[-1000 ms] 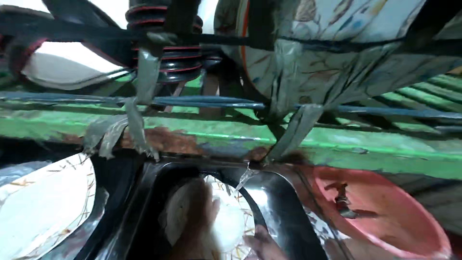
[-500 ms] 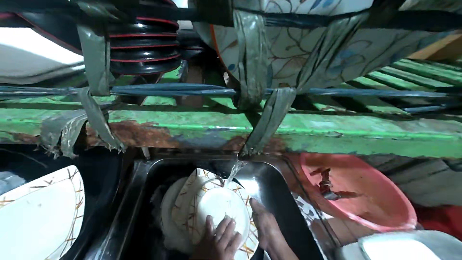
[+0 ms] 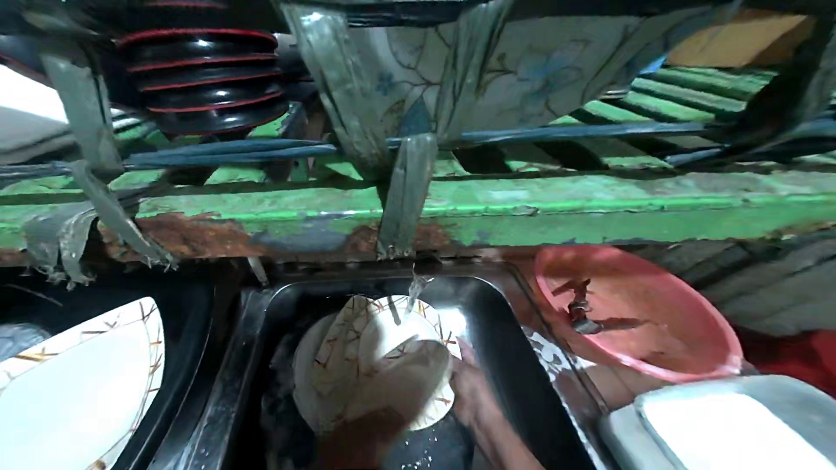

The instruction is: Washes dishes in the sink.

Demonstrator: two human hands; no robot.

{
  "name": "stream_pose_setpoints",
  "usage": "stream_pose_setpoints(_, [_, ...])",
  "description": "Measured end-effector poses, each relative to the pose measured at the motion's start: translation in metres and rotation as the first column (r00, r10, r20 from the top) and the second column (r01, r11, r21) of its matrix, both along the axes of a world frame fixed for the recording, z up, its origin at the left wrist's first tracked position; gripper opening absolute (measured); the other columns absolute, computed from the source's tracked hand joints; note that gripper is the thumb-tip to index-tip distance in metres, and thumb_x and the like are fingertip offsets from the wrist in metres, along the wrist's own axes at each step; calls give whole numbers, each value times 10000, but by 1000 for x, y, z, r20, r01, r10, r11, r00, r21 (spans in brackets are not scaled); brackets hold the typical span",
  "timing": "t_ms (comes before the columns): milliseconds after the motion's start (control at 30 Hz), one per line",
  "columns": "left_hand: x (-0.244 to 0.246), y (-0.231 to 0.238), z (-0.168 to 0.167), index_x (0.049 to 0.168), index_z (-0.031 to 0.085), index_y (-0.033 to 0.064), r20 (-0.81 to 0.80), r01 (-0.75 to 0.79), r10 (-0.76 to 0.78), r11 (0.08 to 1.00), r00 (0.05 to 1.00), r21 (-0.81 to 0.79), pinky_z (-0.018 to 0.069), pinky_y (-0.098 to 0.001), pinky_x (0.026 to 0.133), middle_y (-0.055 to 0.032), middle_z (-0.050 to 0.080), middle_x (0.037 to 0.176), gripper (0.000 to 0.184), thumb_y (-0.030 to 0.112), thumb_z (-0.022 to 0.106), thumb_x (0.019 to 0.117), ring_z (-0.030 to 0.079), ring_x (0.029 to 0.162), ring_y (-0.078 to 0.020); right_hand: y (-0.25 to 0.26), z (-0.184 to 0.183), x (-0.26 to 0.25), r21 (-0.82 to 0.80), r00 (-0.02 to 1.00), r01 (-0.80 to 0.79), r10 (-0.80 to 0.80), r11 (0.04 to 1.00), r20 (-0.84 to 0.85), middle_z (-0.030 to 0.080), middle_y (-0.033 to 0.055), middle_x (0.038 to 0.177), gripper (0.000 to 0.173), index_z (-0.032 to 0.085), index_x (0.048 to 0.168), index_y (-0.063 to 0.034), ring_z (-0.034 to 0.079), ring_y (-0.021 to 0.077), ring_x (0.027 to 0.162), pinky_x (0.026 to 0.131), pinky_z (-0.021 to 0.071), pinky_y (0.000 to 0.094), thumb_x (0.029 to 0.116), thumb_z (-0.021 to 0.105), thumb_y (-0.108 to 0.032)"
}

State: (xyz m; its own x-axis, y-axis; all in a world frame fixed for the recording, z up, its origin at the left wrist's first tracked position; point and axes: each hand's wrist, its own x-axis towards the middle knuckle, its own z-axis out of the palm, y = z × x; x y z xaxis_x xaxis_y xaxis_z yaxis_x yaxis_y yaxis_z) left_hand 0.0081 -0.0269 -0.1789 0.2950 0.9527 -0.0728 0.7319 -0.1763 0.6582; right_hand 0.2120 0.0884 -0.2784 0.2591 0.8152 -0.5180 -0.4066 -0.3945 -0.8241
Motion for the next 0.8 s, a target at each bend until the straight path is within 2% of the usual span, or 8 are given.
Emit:
stream_pose_setpoints(67, [-9, 18, 27, 1365, 593, -50, 263, -376, 429, 898, 864, -228, 505, -462, 1034, -229, 657, 1273, 385, 146, 567, 1034, 641, 1182, -309, -7, -11, -1, -44, 1000, -17, 17, 999, -14, 620, 191, 1285, 508, 357, 1543, -95, 686, 241, 1038, 845, 594, 421, 1067, 530, -132])
stream_pose_setpoints(133, [-17, 52, 25, 1406, 553, 21, 421, -500, 625, 780, 658, -376, 539, -405, 987, -157, 648, 1276, 433, 262, 557, 1046, 645, 1144, -202, -14, -14, -2, -99, 996, -80, 83, 992, 22, 577, 204, 1378, 500, 354, 1550, -87, 640, 268, 1148, 929, 552, 451, 1081, 508, -170])
stream_pose_setpoints(233, [-2, 98, 3, 1450, 500, 37, 605, -398, 657, 754, 450, -523, 545, -400, 988, -141, 624, 1324, 430, 276, 477, 1092, 636, 1167, -192, -33, -24, -6, -131, 998, -62, 63, 989, 5, 608, 176, 1211, 365, 429, 1441, -18, 634, 209, 1007, 824, 549, 394, 1123, 317, -156])
stream_pose_setpoints(300, [19, 120, -14, 1430, 524, 46, 648, -318, 637, 770, 418, -553, 546, -417, 992, -139, 633, 1319, 439, 325, 463, 1097, 635, 1172, -209, -46, -44, -1, -100, 995, -94, 90, 991, -39, 556, 208, 1281, 395, 375, 1454, 53, 584, 192, 1069, 894, 516, 352, 1129, 239, -124])
stream_pose_setpoints(467, [43, 131, -6, 1365, 547, 28, 698, -328, 621, 783, 357, -528, 577, -425, 895, -152, 666, 1175, 375, 232, 566, 1050, 670, 1032, -225, -23, -20, -10, -188, 961, -164, 200, 968, 191, 523, 256, 1422, 468, 391, 1504, 24, 559, 317, 1251, 1026, 476, 485, 1067, 504, -99])
stream_pose_setpoints(567, [14, 106, 24, 1362, 605, 35, 552, -455, 553, 832, 625, -318, 541, -389, 981, -139, 667, 1262, 376, 202, 612, 1026, 654, 1129, -193, -17, -30, -8, -129, 966, -154, 177, 980, 190, 494, 228, 1494, 555, 355, 1563, -61, 537, 327, 1320, 1057, 468, 522, 1072, 534, -249])
stream_pose_setpoints(667, [-10, 63, 45, 1314, 695, 86, 197, -383, 335, 873, 921, 302, 522, -387, 1040, -104, 708, 1267, 334, 93, 548, 1014, 662, 1190, -197, -21, -28, -13, -103, 952, -158, 179, 982, 248, 508, 241, 1475, 566, 329, 1572, -43, 557, 314, 1303, 1059, 478, 508, 1083, 511, -262])
stream_pose_setpoints(800, [-53, 30, 63, 1240, 725, 130, -147, -121, 439, 527, 886, 841, 540, -367, 1022, -29, 716, 1274, 374, 17, 584, 913, 662, 1215, -178, -27, -21, -16, -29, 933, -197, 196, 980, 302, 531, 232, 1403, 518, 329, 1541, 9, 600, 190, 1184, 1013, 506, 377, 1089, 478, -197])
